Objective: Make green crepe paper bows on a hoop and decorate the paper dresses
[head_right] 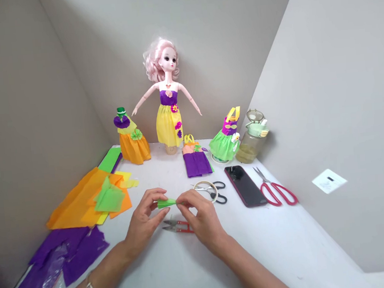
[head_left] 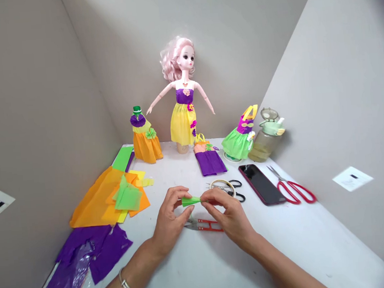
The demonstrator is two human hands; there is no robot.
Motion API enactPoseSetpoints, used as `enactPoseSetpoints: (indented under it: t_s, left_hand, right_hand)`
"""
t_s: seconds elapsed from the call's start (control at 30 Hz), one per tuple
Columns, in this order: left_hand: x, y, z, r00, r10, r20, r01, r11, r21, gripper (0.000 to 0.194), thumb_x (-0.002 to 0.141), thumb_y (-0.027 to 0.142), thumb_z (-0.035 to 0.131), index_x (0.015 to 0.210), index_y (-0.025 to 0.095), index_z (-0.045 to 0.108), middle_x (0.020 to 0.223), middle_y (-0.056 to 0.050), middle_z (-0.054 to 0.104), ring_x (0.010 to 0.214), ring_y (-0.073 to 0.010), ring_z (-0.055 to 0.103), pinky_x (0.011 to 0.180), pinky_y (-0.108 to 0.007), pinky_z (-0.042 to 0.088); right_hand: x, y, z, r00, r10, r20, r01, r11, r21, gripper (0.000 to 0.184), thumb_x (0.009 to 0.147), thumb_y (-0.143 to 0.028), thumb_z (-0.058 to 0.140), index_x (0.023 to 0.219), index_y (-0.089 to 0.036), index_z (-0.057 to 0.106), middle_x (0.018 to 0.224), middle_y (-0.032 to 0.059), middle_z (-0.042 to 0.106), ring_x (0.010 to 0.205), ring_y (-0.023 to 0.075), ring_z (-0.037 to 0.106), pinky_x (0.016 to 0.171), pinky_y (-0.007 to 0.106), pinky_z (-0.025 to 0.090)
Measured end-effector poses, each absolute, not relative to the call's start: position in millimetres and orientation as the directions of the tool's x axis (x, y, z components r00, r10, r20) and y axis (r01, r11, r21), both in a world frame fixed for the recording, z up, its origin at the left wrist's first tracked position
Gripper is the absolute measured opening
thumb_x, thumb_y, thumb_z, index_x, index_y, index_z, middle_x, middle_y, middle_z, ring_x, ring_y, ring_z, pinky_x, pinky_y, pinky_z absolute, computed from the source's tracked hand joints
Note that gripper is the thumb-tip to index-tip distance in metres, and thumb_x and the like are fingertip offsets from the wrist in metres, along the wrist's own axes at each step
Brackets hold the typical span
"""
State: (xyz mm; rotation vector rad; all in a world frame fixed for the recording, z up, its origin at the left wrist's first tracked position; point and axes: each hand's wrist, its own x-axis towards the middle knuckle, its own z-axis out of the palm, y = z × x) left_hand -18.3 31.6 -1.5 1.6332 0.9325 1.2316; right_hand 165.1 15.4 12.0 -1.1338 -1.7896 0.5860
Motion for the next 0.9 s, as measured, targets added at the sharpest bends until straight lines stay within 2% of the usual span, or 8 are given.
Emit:
enactPoseSetpoints:
  t_s: [0.17, 0.3, 0.43, 0.57, 0.67, 0.9]
  left_hand:
    - [-17.9, 30.9, -0.7, 0.237, 0.917, 0.321, 0.086, -0.349, 0.933, 0.007, 0.085, 0.017, 0.058, 0.086, 0.022, 0.063, 0.11, -0.007, 0.055, 0.11, -0.021, 0.052, 0.091, -0.03, 0.046]
    - [-17.0, 29.7, -1.3, 0.236, 0.915, 0.327, 0.076, -0.353, 0.933, 0.007, 0.085, 0.018, 0.059, 0.085, 0.022, 0.065, 0.109, -0.008, 0.056, 0.108, -0.0212, 0.053, 0.089, -0.03, 0.046]
    - [-16.1, 29.0, -2.2, 0.245, 0.91, 0.335, 0.068, -0.361, 0.93, 0.007, 0.085, 0.019, 0.059, 0.086, 0.022, 0.065, 0.109, -0.008, 0.055, 0.109, -0.0214, 0.053, 0.089, -0.03, 0.047]
    - [-15.5, 29.1, -2.8, 0.229, 0.915, 0.331, 0.045, -0.35, 0.936, 0.011, 0.083, 0.018, 0.062, 0.093, 0.023, 0.063, 0.112, -0.007, 0.054, 0.113, -0.0217, 0.051, 0.092, -0.031, 0.046]
    - [-15.8, 29.6, -2.9, 0.254, 0.916, 0.312, 0.05, -0.334, 0.941, 0.006, 0.084, 0.019, 0.06, 0.089, 0.022, 0.062, 0.113, -0.007, 0.054, 0.114, -0.0218, 0.05, 0.091, -0.031, 0.046]
    - [-15.2, 31.6, -1.6, 0.295, 0.911, 0.288, 0.024, -0.309, 0.951, 0.003, 0.085, 0.023, 0.06, 0.084, 0.021, 0.062, 0.1, -0.006, 0.059, 0.101, -0.0206, 0.055, 0.088, -0.029, 0.045]
  right_hand:
    - [164.6, 14.9, 14.5, -0.181, 0.872, 0.454, 0.436, 0.485, -0.758, 0.01, 0.091, -0.022, 0.054, 0.089, -0.021, 0.064, 0.087, 0.0061, 0.064, 0.081, 0.0187, 0.059, 0.071, 0.033, 0.051]
    - [164.5, 15.8, 13.2, -0.214, 0.897, 0.386, 0.378, 0.441, -0.814, 0.008, 0.088, -0.021, 0.058, 0.093, -0.021, 0.065, 0.093, 0.0062, 0.063, 0.085, 0.0182, 0.06, 0.074, 0.032, 0.051]
    - [165.3, 16.0, 12.7, -0.208, 0.901, 0.381, 0.343, 0.432, -0.834, 0.005, 0.088, -0.019, 0.058, 0.088, -0.021, 0.063, 0.092, 0.0054, 0.063, 0.086, 0.0177, 0.06, 0.074, 0.03, 0.051]
    - [166.3, 16.0, 12.3, -0.207, 0.882, 0.424, 0.367, 0.472, -0.802, 0.007, 0.088, -0.016, 0.058, 0.086, -0.021, 0.063, 0.091, 0.0053, 0.063, 0.087, 0.0183, 0.06, 0.078, 0.032, 0.049]
    - [166.4, 16.2, 12.2, -0.21, 0.871, 0.445, 0.39, 0.492, -0.778, 0.008, 0.089, -0.016, 0.057, 0.086, -0.021, 0.064, 0.09, 0.0054, 0.064, 0.089, 0.0193, 0.06, 0.08, 0.034, 0.049]
    - [165.7, 16.0, 14.0, -0.189, 0.885, 0.426, 0.415, 0.465, -0.782, 0.007, 0.088, -0.018, 0.058, 0.088, -0.021, 0.065, 0.089, 0.0053, 0.066, 0.083, 0.0188, 0.061, 0.074, 0.033, 0.049]
